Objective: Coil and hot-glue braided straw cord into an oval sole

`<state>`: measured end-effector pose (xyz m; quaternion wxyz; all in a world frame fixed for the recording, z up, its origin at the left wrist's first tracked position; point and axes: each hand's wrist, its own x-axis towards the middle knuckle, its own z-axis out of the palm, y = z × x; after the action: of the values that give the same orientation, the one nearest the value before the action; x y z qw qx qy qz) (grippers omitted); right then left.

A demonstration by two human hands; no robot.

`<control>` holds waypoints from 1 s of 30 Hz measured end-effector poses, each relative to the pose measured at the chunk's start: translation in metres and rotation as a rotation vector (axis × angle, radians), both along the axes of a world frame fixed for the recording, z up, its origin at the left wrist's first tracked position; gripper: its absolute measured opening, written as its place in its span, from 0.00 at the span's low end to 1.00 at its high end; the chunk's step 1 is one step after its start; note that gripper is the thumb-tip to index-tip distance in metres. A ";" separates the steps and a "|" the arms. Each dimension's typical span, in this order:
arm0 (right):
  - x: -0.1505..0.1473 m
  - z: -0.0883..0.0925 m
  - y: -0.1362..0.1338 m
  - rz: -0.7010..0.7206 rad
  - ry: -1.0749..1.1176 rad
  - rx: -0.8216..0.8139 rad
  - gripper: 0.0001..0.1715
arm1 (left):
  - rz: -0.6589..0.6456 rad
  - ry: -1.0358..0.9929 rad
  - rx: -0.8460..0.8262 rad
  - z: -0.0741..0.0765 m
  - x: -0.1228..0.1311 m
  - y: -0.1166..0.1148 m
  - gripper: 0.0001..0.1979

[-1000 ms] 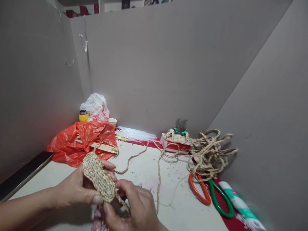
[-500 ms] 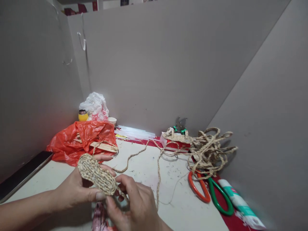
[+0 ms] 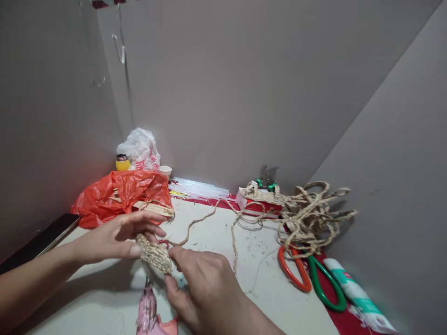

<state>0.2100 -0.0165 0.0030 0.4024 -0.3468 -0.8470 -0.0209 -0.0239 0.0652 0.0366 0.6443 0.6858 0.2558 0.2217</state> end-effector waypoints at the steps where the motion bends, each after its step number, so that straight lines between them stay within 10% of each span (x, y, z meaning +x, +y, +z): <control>1: -0.001 -0.001 0.000 0.014 -0.014 -0.016 0.17 | -0.008 0.057 0.001 -0.002 0.003 -0.003 0.29; 8: -0.001 -0.009 0.000 0.026 -0.051 -0.114 0.13 | -0.069 0.225 -0.075 -0.013 0.017 -0.014 0.08; 19: -0.010 -0.001 -0.006 -0.037 0.268 -0.715 0.12 | -0.002 0.172 -0.034 -0.013 0.024 -0.029 0.08; 30: -0.008 0.005 -0.003 -0.064 0.419 -0.766 0.12 | 0.060 0.103 -0.086 -0.020 0.024 -0.030 0.05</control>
<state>0.2023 -0.0199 0.0084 0.4071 -0.4938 -0.6824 0.3532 0.0004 0.0349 0.0169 0.6521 0.6600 0.3186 0.1941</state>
